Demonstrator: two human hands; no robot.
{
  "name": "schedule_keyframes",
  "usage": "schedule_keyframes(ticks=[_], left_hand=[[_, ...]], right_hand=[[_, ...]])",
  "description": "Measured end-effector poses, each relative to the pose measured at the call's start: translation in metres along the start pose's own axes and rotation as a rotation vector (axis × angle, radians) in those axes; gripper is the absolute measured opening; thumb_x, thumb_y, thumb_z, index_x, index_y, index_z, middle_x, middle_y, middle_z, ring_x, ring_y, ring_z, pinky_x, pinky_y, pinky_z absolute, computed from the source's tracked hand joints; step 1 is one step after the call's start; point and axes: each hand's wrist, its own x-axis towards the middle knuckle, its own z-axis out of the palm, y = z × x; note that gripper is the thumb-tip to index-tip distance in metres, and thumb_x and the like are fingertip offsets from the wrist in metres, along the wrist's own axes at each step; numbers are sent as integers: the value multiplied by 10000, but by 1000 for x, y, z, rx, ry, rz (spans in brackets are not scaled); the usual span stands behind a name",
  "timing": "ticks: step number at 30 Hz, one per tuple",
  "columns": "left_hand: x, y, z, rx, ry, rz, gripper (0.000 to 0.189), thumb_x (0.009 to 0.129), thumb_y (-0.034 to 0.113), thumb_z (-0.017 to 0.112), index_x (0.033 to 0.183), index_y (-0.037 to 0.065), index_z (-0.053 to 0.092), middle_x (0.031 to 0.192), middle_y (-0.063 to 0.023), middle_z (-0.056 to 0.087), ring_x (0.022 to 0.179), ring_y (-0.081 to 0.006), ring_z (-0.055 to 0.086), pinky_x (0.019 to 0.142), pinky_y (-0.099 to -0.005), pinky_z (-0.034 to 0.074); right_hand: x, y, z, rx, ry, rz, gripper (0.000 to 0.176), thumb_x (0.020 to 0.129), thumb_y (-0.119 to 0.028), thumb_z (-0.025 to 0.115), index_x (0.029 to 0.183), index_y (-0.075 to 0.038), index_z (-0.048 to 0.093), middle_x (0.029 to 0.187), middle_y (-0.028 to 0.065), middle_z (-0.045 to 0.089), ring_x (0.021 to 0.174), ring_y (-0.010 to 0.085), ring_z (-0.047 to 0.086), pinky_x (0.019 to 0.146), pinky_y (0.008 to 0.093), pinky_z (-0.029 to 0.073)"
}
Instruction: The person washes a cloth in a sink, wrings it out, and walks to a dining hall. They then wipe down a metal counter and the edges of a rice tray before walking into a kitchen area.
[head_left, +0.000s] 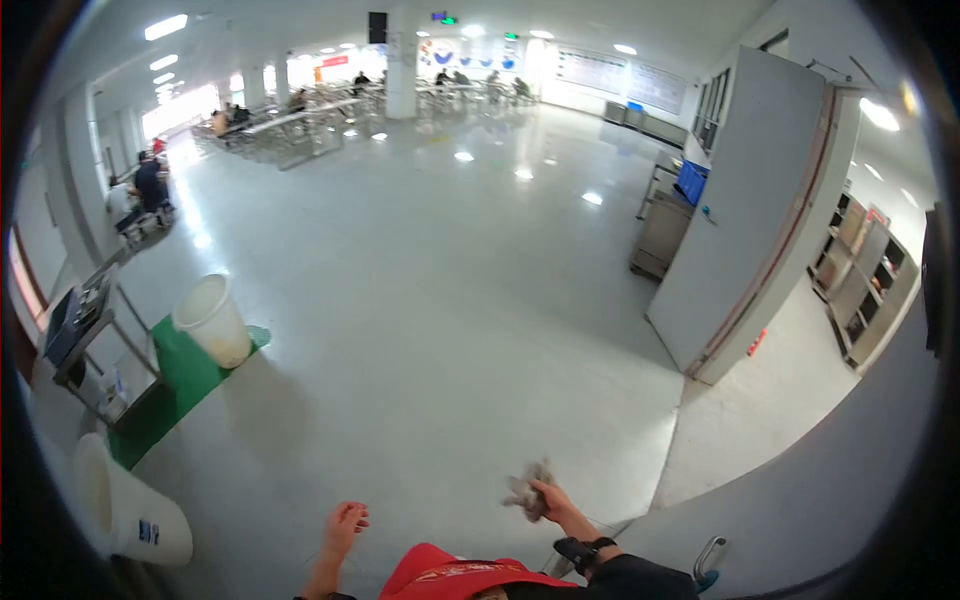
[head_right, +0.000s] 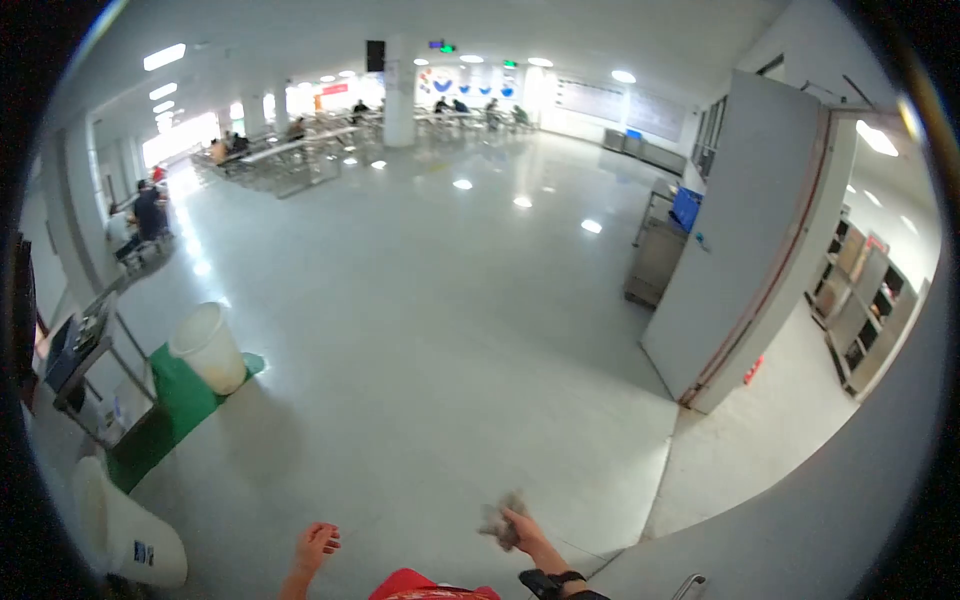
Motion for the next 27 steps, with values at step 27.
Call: schedule_keyframes(ticks=[27], left_hand=[[799, 314, 344, 17, -473, -112, 328, 758, 26, 581, 1059, 88, 470, 817, -57, 556, 790, -154, 544, 665, -296, 464]], right_hand=[[554, -532, -16, -828, 331, -19, 464, 731, -120, 650, 1157, -2, 508, 1034, 125, 576, 913, 197, 559, 770, 309, 479]])
